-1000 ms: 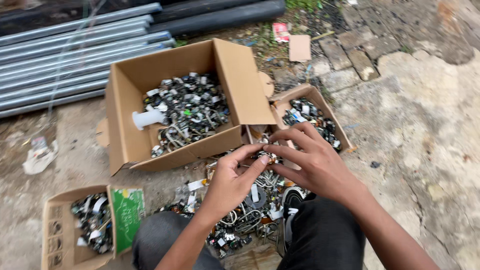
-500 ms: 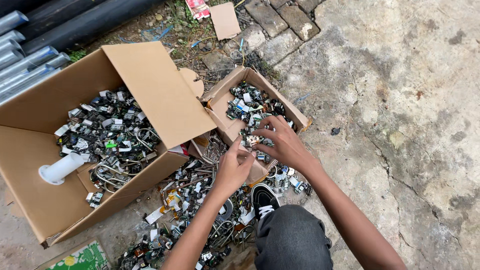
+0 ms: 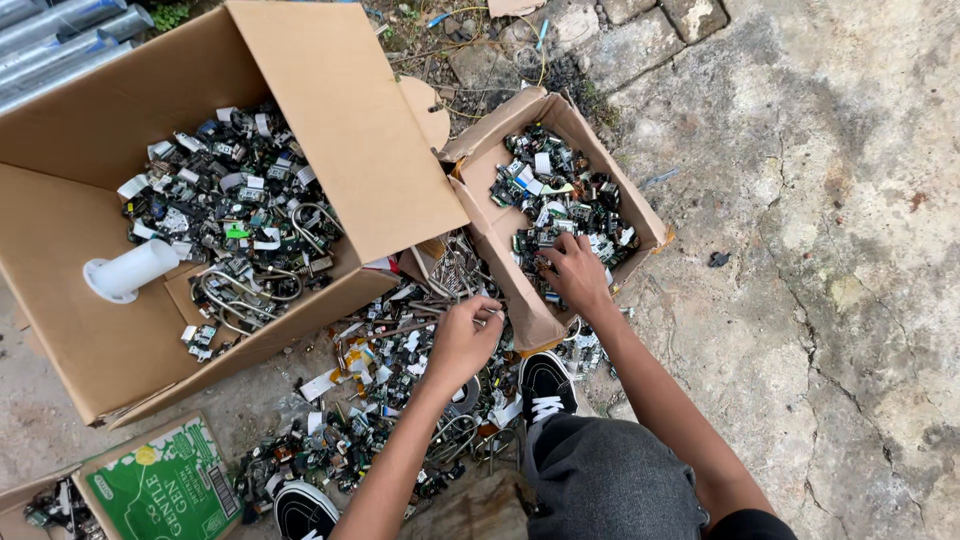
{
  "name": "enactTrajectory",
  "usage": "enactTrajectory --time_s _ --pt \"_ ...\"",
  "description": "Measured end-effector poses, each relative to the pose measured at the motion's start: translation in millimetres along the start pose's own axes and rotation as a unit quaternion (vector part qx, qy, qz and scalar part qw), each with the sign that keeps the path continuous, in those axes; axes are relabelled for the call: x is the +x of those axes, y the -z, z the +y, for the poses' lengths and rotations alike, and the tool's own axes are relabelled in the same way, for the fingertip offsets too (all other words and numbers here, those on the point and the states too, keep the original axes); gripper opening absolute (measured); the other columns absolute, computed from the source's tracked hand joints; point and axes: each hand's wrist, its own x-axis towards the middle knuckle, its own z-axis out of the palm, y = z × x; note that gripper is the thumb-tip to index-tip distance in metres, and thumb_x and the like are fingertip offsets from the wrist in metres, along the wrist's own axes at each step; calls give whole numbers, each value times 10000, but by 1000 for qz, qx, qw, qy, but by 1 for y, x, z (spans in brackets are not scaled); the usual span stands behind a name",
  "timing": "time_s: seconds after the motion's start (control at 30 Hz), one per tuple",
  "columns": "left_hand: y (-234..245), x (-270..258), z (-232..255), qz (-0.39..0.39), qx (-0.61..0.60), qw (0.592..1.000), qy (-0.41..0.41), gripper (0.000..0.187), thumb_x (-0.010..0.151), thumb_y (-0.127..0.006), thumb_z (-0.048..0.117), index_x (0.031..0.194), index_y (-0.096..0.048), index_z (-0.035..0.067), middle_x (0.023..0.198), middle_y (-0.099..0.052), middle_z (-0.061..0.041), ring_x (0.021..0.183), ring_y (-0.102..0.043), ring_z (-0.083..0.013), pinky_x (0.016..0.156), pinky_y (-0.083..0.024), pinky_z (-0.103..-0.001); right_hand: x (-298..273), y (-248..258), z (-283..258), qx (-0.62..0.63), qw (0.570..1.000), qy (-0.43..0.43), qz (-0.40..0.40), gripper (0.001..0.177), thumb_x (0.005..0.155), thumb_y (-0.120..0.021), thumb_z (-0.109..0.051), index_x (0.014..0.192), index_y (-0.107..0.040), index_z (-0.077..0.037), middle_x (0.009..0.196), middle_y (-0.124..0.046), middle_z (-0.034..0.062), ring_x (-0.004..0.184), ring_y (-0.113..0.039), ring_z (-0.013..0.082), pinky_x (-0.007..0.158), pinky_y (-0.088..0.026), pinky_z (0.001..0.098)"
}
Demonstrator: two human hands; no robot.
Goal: The person sits on the ground and sorts through small electronic components, picking them up one by one from a pile, inspecting them, and placing them into cardboard boxes.
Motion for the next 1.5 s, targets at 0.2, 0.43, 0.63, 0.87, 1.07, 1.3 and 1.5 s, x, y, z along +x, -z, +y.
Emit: enactTrajectory --time_s 0.2,0.43,0.63,0.87,1.07,1.3,1.5 --pt "21 -20 22 7 0 1000 -26 285 906 -672 204 1131 -770 58 959 -792 -166 810 -772 -298 673 -596 -389 -23 70 -20 141 990 -7 -9 386 929 -733 -239 1308 -666 -227 1177 -544 61 1105 -613 299 979 -548 417" --pt "34 -82 69 18 -62 994 -85 285 926 -633 139 1147 -763 16 978 -782 -203 824 -769 -275 682 -605 -360 -63 168 -51 286 956 33 -53 197 931 -716 -144 1106 -778 -78 916 -745 137 773 -740 268 765 -591 384" --pt "53 -163 108 77 -44 977 -195 250 902 -643 161 1091 -754 40 899 -781 -171 777 -771 -290 653 -604 -382 -99 325 -132 281 947 158 5 149 920 -735 -105 1063 -770 -81 936 -772 143 772 -734 298 693 -568 381" --pt "81 -283 98 104 7 955 -279 233 986 -590 187 1092 -732 36 852 -755 -179 765 -747 -325 649 -607 -394 -172 387 -231 286 923 256 34 106 920 -752 -92 1016 -773 -53 880 -738 129 765 -712 277 662 -552 358" --pt "105 -336 52 126 68 950 -278 237 1001 -553 136 1126 -728 36 880 -753 -175 810 -748 -351 682 -605 -403 -210 365 -285 308 910 273 57 76 919 -758 -101 985 -773 -68 773 -706 111 682 -684 255 635 -543 348" --pt "118 -356 42 128 65 954 -262 242 991 -567 144 1135 -725 32 879 -754 -185 804 -743 -350 689 -591 -425 -214 344 -303 326 919 206 78 91 891 -768 -120 975 -793 -93 730 -738 103 668 -697 234 662 -551 346" --pt "105 -312 39 136 163 952 -219 287 1006 -550 241 1141 -724 57 863 -739 -144 853 -733 -370 731 -570 -477 -167 300 -305 326 937 123 40 133 892 -742 -156 975 -792 -66 750 -739 167 704 -697 331 701 -542 448"
